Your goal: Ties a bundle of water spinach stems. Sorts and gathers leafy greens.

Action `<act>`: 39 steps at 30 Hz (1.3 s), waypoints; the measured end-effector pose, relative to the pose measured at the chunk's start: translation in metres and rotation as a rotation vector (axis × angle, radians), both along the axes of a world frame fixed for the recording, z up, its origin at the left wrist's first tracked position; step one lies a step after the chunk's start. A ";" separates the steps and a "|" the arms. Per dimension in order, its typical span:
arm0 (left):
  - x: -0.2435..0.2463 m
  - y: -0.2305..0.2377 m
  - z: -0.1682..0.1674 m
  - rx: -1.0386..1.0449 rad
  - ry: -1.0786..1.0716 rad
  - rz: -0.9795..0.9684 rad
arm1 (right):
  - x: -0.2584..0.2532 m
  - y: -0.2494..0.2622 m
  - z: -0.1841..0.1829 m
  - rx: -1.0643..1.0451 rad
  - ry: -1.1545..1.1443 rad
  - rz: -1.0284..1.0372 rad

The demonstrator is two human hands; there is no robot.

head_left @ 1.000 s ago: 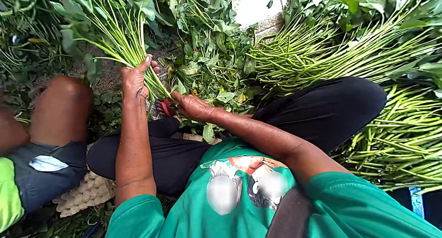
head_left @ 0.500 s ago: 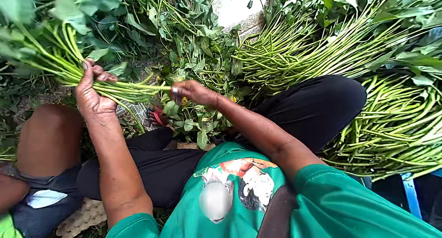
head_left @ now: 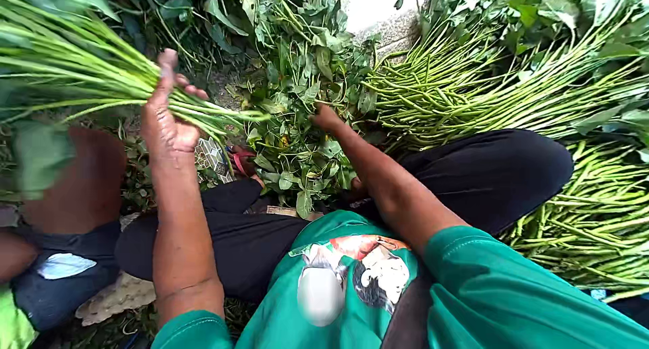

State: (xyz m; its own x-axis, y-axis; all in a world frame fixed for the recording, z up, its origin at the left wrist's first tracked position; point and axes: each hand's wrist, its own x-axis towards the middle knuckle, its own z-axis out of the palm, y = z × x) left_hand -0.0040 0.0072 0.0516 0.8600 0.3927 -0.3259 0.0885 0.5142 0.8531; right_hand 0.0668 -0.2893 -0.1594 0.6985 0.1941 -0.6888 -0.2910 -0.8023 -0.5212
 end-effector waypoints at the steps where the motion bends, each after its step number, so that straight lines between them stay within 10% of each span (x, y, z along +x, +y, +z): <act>1: 0.001 -0.003 -0.006 -0.047 0.073 -0.055 | -0.008 0.008 0.006 -0.079 -0.020 0.076; 4: 0.004 -0.005 -0.026 -0.113 0.195 -0.158 | -0.019 0.025 0.025 -0.110 -0.111 0.106; 12: 0.006 -0.028 -0.059 0.122 0.476 -0.310 | -0.068 0.068 0.094 0.618 -0.182 -0.099; 18: -0.001 -0.048 -0.064 0.243 0.492 -0.348 | -0.088 0.079 0.112 0.591 -0.415 0.074; 25: -0.007 -0.056 -0.057 0.306 0.427 -0.398 | -0.054 0.078 0.122 0.813 0.320 -0.249; 30: -0.006 -0.054 -0.055 0.379 0.341 -0.380 | -0.049 0.092 0.116 0.926 0.244 -0.507; 35: 0.004 -0.023 -0.039 0.464 0.250 -0.180 | -0.084 0.054 0.078 0.323 -0.093 0.159; 39: 0.001 -0.001 -0.031 0.479 0.305 -0.219 | -0.084 0.033 0.070 0.088 0.138 0.715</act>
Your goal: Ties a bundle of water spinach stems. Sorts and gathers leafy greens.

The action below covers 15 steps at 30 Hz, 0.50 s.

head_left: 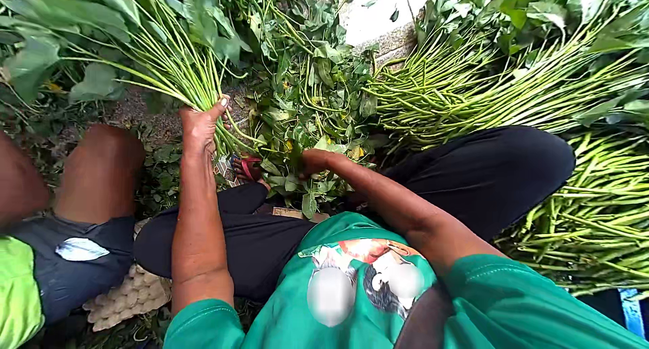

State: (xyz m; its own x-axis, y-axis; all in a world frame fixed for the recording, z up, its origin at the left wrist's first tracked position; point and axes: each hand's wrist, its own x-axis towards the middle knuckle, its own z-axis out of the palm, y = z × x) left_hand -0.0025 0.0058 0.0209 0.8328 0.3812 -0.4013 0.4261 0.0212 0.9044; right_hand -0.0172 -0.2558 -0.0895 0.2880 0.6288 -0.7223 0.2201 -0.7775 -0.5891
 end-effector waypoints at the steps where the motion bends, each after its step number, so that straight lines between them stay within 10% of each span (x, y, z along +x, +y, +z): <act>1: 0.000 -0.001 0.001 -0.003 0.023 -0.010 | 0.009 0.004 0.018 -0.063 0.015 0.164; 4: -0.001 -0.009 -0.003 0.002 0.076 -0.050 | 0.037 0.012 0.073 0.034 -0.094 0.196; 9: -0.003 -0.033 -0.004 -0.031 0.184 -0.153 | 0.061 0.036 0.093 0.646 -0.554 -0.499; 15: -0.006 -0.046 -0.011 0.013 0.216 -0.208 | 0.059 0.057 0.062 0.689 -0.162 -0.872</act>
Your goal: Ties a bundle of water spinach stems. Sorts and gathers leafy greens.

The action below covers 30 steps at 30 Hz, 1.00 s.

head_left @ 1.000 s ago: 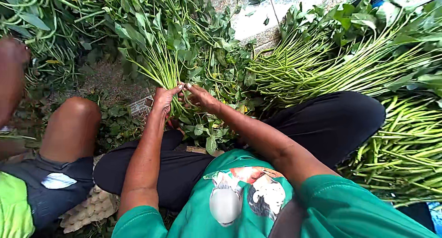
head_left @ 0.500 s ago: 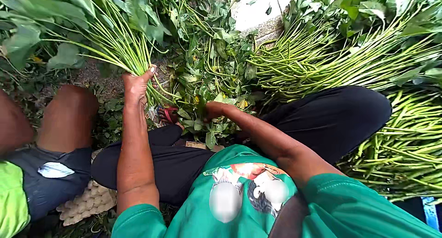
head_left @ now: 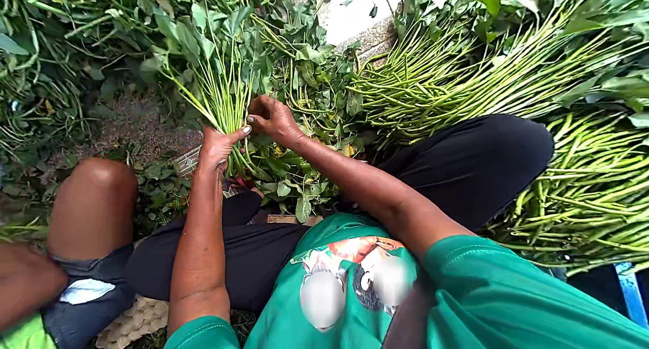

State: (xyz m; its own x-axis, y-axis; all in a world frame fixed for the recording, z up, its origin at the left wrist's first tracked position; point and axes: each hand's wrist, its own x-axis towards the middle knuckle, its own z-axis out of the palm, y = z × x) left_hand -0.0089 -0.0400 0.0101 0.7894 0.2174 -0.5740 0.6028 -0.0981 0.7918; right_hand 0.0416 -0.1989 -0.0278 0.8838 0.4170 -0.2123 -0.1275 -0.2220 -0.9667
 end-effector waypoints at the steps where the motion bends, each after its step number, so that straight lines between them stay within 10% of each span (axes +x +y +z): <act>1: 0.000 0.000 -0.003 0.006 -0.003 -0.011 | -0.001 0.001 -0.002 0.000 0.035 -0.014; 13: 0.005 0.003 -0.006 -0.272 0.064 0.020 | 0.026 -0.019 -0.036 -0.097 0.192 0.109; 19: 0.013 0.007 0.009 -0.206 -0.492 0.172 | 0.054 -0.061 -0.117 -0.559 0.171 0.300; 30: 0.013 0.018 -0.018 -0.505 -0.055 0.254 | 0.039 -0.052 -0.119 -0.609 0.195 0.161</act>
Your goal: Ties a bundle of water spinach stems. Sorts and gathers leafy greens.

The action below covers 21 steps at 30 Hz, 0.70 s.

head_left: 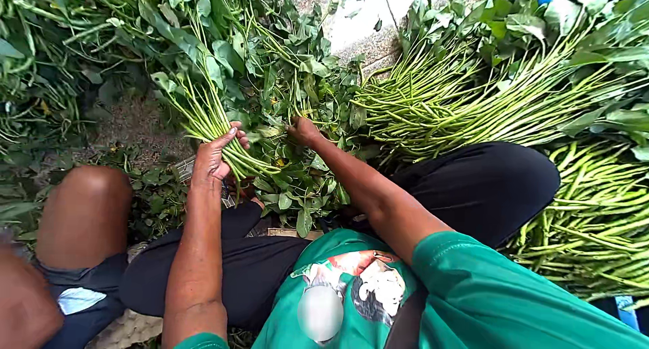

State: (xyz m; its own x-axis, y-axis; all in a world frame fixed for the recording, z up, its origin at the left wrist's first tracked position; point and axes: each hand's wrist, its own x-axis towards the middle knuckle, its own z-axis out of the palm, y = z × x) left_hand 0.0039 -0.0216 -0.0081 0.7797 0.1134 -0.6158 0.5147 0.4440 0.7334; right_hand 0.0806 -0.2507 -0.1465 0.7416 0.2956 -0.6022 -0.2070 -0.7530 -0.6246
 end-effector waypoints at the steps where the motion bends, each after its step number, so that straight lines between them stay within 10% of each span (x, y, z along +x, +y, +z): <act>1: 0.000 -0.001 -0.001 0.021 0.009 -0.004 | -0.004 0.004 0.010 0.093 -0.050 -0.054; 7: 0.002 -0.004 -0.013 0.224 0.090 0.020 | -0.061 0.043 0.065 0.484 -0.318 -0.034; 16: -0.004 -0.011 -0.009 0.279 0.122 0.052 | -0.070 0.047 0.083 0.347 -0.534 0.301; 21: -0.004 -0.017 -0.005 0.293 0.026 0.101 | -0.060 0.059 0.097 0.454 -0.334 0.072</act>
State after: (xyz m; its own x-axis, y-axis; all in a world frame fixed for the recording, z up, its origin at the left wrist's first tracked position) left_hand -0.0004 -0.0391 -0.0132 0.7397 0.3648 -0.5655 0.4994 0.2658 0.8246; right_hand 0.0207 -0.1922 -0.0495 0.8386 0.5268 -0.1390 0.0992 -0.3984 -0.9118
